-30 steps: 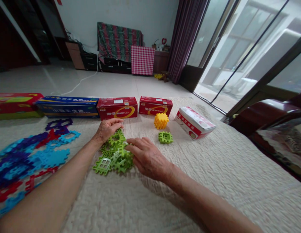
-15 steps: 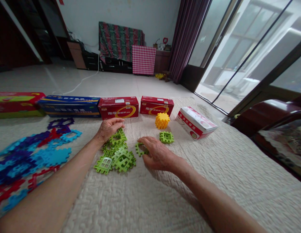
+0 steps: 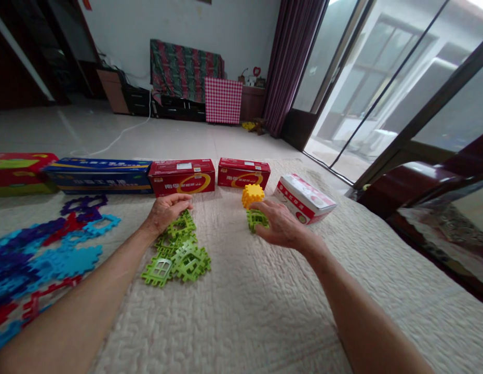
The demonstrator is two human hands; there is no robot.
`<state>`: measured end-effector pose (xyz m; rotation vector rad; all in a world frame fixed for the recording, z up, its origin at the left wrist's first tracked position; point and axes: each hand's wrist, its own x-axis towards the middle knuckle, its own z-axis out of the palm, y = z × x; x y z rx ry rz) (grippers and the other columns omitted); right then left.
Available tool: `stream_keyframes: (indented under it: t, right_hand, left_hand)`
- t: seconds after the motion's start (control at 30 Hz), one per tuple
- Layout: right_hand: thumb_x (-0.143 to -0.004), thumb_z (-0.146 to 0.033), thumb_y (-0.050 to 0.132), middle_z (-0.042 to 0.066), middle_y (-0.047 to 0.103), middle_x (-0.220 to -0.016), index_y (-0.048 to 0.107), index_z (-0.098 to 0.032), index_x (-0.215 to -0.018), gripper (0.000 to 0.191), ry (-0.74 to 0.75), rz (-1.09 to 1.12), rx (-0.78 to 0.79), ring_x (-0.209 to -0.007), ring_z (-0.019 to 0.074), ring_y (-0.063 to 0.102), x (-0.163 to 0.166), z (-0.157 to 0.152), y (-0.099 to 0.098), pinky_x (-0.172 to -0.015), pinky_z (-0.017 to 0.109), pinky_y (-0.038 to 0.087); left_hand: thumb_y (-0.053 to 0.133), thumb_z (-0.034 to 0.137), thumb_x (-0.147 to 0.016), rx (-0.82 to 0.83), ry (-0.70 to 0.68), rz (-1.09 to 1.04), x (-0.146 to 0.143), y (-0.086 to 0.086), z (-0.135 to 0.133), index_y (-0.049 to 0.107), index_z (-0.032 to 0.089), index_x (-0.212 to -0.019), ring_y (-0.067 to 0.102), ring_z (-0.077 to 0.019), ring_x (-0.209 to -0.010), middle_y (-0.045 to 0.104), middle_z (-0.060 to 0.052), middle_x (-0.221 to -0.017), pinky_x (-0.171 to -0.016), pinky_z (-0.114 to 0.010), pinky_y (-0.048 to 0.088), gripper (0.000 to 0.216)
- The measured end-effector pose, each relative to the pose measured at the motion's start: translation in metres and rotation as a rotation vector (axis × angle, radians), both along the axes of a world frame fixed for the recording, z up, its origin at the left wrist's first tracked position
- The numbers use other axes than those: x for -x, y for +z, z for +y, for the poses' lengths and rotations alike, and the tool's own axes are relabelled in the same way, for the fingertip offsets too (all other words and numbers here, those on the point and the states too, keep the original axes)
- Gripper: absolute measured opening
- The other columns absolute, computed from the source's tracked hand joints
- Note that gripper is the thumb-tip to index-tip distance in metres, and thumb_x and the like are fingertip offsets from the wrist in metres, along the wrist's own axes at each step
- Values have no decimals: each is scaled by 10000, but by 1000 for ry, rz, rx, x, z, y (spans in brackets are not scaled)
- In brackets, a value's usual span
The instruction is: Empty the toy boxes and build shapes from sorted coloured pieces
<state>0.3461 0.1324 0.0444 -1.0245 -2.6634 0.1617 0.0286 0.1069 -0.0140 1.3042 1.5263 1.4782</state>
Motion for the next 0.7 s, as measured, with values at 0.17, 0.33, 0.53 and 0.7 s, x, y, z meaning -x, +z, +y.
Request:
stream_keyframes:
  t: [0.17,0.33,0.53,0.7]
  right_hand:
    - [-768,-190,570,114,654,-1156,589,-202,-1193,426,5,-23,19,-1045,266,622,-6,6,-3,-917,445,497]
    - [-771,-169,578,137,615,-1223,583,-190,-1199,429,27,26,-46,-1112,285,593,7,-9,2,-972,474,471]
    - [-827,-121,542,114,605,-1257,553,-200,-1233,414,354,186,126,-1167,228,578,56,-58,-7,-1006,417,481]
    - [-833,-240,649,159,583,-1273,554,-147,-1244,432,388,246,209,-1155,246,575,85,-90,-21,-976,426,505]
  left_hand:
    - [673,391,-630,-3,-2,14,0,1,-1,740,142,-892,644,-173,-662,738,-57,-710,-636,-270,486,368]
    - [668,378,-635,-7,-2,18,1,0,0,738,139,-902,620,-159,-626,735,-55,-710,-601,-262,471,365]
    - [649,359,-661,-18,-17,26,1,-1,-1,733,131,-919,617,-143,-612,737,-55,-723,-590,-248,465,355]
    - [646,331,-674,-23,-6,31,1,-2,-1,735,131,-925,620,-141,-609,736,-49,-715,-593,-245,472,333]
